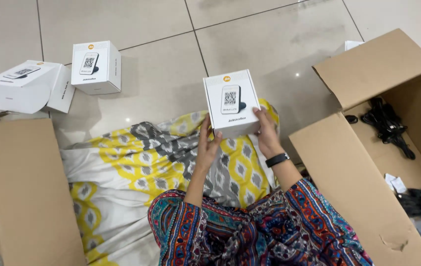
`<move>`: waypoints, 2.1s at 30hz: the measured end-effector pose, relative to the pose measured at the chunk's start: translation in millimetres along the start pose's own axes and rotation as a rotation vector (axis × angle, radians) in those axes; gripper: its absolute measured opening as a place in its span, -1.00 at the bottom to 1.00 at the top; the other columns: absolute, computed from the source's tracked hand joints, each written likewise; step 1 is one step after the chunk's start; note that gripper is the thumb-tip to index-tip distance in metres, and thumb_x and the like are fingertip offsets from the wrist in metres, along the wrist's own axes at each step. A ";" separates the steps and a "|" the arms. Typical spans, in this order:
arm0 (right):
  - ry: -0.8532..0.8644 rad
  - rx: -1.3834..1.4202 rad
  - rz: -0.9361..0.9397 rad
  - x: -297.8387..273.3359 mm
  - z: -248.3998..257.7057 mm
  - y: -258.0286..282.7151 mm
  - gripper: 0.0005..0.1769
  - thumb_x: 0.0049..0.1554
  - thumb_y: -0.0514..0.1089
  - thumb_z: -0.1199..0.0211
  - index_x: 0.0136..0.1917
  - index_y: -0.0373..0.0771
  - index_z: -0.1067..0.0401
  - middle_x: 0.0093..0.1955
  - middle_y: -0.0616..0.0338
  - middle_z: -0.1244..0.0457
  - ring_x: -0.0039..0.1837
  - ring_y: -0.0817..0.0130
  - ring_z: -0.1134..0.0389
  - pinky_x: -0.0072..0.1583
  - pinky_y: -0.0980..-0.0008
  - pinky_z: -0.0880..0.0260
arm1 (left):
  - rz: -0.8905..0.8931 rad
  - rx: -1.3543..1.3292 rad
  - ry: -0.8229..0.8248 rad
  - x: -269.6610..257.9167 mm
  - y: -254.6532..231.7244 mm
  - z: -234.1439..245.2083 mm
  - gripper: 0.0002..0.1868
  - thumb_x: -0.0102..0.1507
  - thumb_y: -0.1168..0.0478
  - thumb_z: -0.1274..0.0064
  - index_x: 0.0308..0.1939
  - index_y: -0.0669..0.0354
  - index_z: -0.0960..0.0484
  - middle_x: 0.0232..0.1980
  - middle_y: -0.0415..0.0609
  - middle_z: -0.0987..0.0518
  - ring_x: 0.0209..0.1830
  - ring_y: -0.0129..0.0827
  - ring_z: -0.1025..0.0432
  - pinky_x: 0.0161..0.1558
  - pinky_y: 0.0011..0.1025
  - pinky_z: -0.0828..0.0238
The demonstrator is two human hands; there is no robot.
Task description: The person packs electronic JioVoiceBox devices into their individual retail boxes.
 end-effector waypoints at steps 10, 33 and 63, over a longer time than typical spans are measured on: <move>0.093 0.307 -0.439 -70.1 43.0 -101.8 -0.16 -0.05 0.24 -0.38 0.41 -0.07 -0.24 0.29 0.04 -0.16 0.32 0.10 -0.18 0.36 -0.03 -0.19 | 0.595 -0.207 -0.197 -112.3 137.8 -10.6 -0.47 0.34 0.08 -0.24 0.26 0.32 -0.46 -0.10 0.11 -0.61 -0.33 -0.30 -0.35 -0.18 -0.31 -0.51; -0.256 -0.025 0.319 -87.2 106.1 -148.8 -0.52 0.30 0.11 -0.10 0.34 -0.23 -0.31 0.34 0.02 -0.21 0.35 0.22 -0.26 0.34 0.22 -0.28 | 0.237 -0.111 -0.060 -113.5 -47.0 -98.4 -0.60 0.36 -0.01 -0.06 -0.04 0.27 -0.74 -0.10 -0.01 -0.75 -0.10 -0.38 -0.63 0.07 -0.40 -0.56; 0.147 -1.505 0.636 -120.6 35.1 -113.3 -0.05 -0.17 -0.05 -0.50 0.40 -0.38 -0.19 0.32 -0.13 -0.19 0.22 0.01 -0.33 0.14 0.12 -0.41 | -0.188 0.908 0.060 50.6 8.2 -67.8 -0.01 0.29 -0.34 -0.06 0.47 0.38 -0.14 0.49 0.37 -0.28 0.50 0.11 -0.23 0.46 -0.06 -0.08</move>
Point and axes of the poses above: each hand's wrist, its own x-axis towards the middle knuckle, its own z-axis out of the back of the hand, y = z × x, the point moved 5 cm from there along x, towards the middle knuckle
